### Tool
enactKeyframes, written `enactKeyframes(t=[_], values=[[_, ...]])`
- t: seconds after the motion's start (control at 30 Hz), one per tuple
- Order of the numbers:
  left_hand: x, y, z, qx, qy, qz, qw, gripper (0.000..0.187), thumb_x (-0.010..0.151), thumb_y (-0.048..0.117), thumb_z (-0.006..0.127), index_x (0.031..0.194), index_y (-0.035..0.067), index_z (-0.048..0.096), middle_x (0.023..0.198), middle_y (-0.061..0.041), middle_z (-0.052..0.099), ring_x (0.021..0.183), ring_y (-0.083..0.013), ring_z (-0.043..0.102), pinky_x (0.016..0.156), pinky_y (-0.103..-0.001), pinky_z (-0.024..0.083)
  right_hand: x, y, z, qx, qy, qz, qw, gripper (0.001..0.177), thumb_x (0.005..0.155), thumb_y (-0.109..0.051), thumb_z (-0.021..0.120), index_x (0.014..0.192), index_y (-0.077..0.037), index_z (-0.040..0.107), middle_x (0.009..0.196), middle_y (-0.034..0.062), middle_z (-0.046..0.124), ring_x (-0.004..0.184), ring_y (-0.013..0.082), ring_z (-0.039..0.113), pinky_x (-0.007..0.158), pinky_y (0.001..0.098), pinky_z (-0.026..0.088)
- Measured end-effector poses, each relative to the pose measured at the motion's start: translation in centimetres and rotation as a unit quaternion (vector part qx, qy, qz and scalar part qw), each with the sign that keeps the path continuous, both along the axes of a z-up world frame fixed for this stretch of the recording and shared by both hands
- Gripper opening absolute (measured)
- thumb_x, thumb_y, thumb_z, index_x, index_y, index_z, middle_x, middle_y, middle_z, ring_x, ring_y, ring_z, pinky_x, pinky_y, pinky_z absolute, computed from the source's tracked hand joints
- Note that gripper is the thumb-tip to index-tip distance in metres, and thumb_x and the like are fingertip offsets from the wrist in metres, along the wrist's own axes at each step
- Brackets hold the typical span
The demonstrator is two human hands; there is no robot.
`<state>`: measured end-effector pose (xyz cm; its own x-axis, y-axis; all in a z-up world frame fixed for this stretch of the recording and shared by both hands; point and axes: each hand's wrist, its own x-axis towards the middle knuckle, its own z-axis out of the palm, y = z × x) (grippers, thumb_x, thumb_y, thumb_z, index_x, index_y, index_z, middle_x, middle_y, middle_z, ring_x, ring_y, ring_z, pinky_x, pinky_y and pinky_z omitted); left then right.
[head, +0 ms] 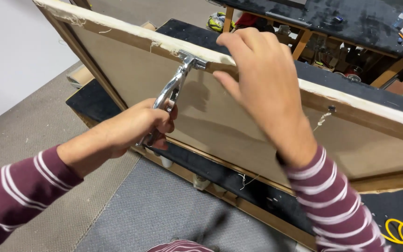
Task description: Stretching a painted canvas over a wooden frame using canvas pliers and securing it with a pneumatic stapler.
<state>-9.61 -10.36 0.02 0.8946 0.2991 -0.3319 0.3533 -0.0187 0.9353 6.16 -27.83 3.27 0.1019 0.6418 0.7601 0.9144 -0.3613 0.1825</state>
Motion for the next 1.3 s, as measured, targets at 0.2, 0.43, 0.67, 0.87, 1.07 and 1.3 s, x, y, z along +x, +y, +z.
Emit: enactKeyframes(t=[0.2,0.43,0.67,0.87,1.07,1.3], values=[[-0.2,0.0,2.8,-0.006,0.056,0.006,0.998,0.03,0.081,0.005,0.044,0.108,0.007,0.056,0.076,-0.006,0.046,0.067,-0.0244,0.052,0.064,-0.036,0.047,4.0,1.4,-0.6,-0.023,-0.022,0.096,0.995,0.016,0.102,-0.007,0.076,0.09,-0.009,0.066,0.085,0.0041,0.061,0.074,0.0243,0.059,0.051,0.0375,0.047],[0.3,0.5,5.6,0.012,0.089,-0.024,0.996,0.04,0.076,0.004,0.05,0.115,0.002,0.062,0.08,-0.007,0.053,0.078,-0.037,0.078,0.048,-0.029,0.039,4.2,2.1,-2.0,0.051,-0.205,-0.009,0.977,0.018,0.105,-0.006,0.071,0.093,-0.013,0.061,0.087,0.0007,0.054,0.075,0.0129,0.053,0.041,0.0243,0.039],[0.7,-2.1,9.4,0.075,0.196,0.033,0.977,0.04,0.081,0.006,0.05,0.118,0.005,0.064,0.079,-0.012,0.048,0.077,-0.0393,0.073,0.067,-0.041,0.052,4.5,2.0,-2.6,0.07,-0.261,-0.046,0.962,0.027,0.108,-0.01,0.069,0.086,-0.018,0.055,0.084,-0.0033,0.046,0.07,0.01,0.046,0.046,0.0224,0.031],[0.0,-0.4,3.6,0.021,0.065,0.016,0.998,0.019,0.069,-0.007,0.037,0.082,0.007,0.04,0.063,-0.007,0.036,0.044,-0.0166,0.026,0.035,-0.034,0.022,4.1,2.0,-2.7,0.068,-0.276,-0.046,0.958,0.028,0.106,-0.005,0.069,0.086,-0.018,0.055,0.082,-0.0034,0.043,0.07,0.0107,0.043,0.049,0.023,0.028],[0.6,-0.9,-2.2,0.08,-0.084,0.021,0.993,0.011,0.068,-0.002,0.044,0.066,0.008,0.039,0.05,-0.003,0.035,0.038,-0.0148,0.032,0.031,-0.031,0.028,3.8,2.3,-3.0,0.063,-0.269,-0.036,0.96,0.031,0.097,0.005,0.07,0.083,-0.018,0.055,0.079,-0.0034,0.043,0.066,0.0109,0.039,0.047,0.0235,0.026],[1.5,-0.8,-4.2,0.103,-0.166,0.027,0.98,0.009,0.063,0.004,0.044,0.065,0.009,0.037,0.053,-0.003,0.04,0.039,-0.014,0.037,0.034,-0.028,0.032,3.6,2.2,-2.7,0.047,-0.224,-0.015,0.973,0.026,0.112,-0.01,0.068,0.088,-0.015,0.06,0.081,-0.0017,0.047,0.068,0.0132,0.044,0.048,0.0249,0.031]])
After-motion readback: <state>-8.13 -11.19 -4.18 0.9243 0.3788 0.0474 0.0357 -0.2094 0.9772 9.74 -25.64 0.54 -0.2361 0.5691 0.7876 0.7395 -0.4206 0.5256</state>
